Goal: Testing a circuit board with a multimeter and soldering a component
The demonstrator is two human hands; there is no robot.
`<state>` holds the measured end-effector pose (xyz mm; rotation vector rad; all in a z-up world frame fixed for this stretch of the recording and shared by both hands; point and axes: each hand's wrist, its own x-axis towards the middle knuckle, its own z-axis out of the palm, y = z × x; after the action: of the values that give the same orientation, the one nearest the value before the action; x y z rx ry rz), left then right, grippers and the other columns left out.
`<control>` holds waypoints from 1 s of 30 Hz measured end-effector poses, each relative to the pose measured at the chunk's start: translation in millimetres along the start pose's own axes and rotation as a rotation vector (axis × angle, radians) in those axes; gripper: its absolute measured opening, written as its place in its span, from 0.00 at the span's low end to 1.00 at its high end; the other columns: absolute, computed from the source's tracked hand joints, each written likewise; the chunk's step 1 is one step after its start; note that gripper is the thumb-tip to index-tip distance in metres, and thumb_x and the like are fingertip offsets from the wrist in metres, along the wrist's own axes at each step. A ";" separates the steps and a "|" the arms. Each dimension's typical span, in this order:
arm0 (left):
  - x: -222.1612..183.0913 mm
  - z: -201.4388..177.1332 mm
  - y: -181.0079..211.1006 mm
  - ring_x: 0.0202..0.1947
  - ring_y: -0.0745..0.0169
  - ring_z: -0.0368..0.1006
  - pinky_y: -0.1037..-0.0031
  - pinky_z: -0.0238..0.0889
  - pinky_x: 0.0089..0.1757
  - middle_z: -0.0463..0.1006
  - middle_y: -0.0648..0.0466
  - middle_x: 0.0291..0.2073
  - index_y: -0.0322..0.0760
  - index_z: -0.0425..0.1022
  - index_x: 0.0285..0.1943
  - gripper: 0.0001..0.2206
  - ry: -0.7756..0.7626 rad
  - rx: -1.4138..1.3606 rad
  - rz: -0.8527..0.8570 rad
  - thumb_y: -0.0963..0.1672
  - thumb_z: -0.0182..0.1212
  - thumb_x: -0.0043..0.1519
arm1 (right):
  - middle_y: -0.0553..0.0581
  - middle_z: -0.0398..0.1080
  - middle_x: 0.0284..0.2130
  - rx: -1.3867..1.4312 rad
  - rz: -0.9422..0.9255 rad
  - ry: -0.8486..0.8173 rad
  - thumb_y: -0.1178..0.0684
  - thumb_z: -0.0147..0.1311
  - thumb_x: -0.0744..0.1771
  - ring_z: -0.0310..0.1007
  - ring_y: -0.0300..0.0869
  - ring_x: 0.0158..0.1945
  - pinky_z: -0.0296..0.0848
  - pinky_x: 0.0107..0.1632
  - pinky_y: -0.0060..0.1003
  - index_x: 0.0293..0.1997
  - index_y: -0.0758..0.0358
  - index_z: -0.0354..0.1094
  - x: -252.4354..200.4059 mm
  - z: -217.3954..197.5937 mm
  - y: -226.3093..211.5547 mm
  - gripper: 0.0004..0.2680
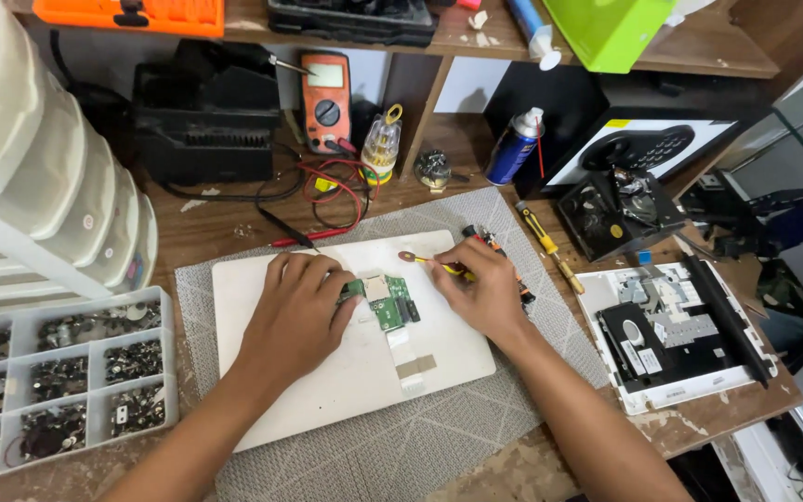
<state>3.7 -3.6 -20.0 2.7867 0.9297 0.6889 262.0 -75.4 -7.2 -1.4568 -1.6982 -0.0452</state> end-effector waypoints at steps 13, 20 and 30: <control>-6.3 8.2 -2.6 0.34 0.60 0.76 0.64 0.66 0.48 0.76 0.58 0.30 0.42 0.75 0.44 0.05 0.433 -0.070 0.190 0.42 0.64 0.61 | 0.59 0.72 0.21 0.143 0.125 0.064 0.60 0.65 0.64 0.73 0.46 0.26 0.69 0.32 0.38 0.29 0.63 0.77 3.2 -3.8 8.2 0.03; -7.9 2.4 -4.2 0.34 0.62 0.75 0.67 0.69 0.45 0.76 0.57 0.35 0.39 0.74 0.36 0.05 0.550 -0.067 0.285 0.38 0.65 0.58 | 0.60 0.70 0.20 0.158 0.116 0.066 0.61 0.65 0.63 0.72 0.46 0.25 0.69 0.32 0.38 0.29 0.63 0.77 2.8 -1.6 8.5 0.02; 3.0 -12.1 1.2 0.40 0.54 0.77 0.64 0.69 0.43 0.75 0.53 0.37 0.39 0.77 0.42 0.05 -0.005 -0.106 0.254 0.41 0.65 0.58 | 0.62 0.70 0.20 0.148 0.110 0.052 0.61 0.65 0.63 0.72 0.47 0.26 0.69 0.32 0.39 0.31 0.64 0.77 3.3 -1.9 7.4 0.02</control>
<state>0.9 -3.0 -7.8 2.8363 0.5249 0.7397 269.3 -71.6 -7.6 -1.4238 -1.5443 0.0996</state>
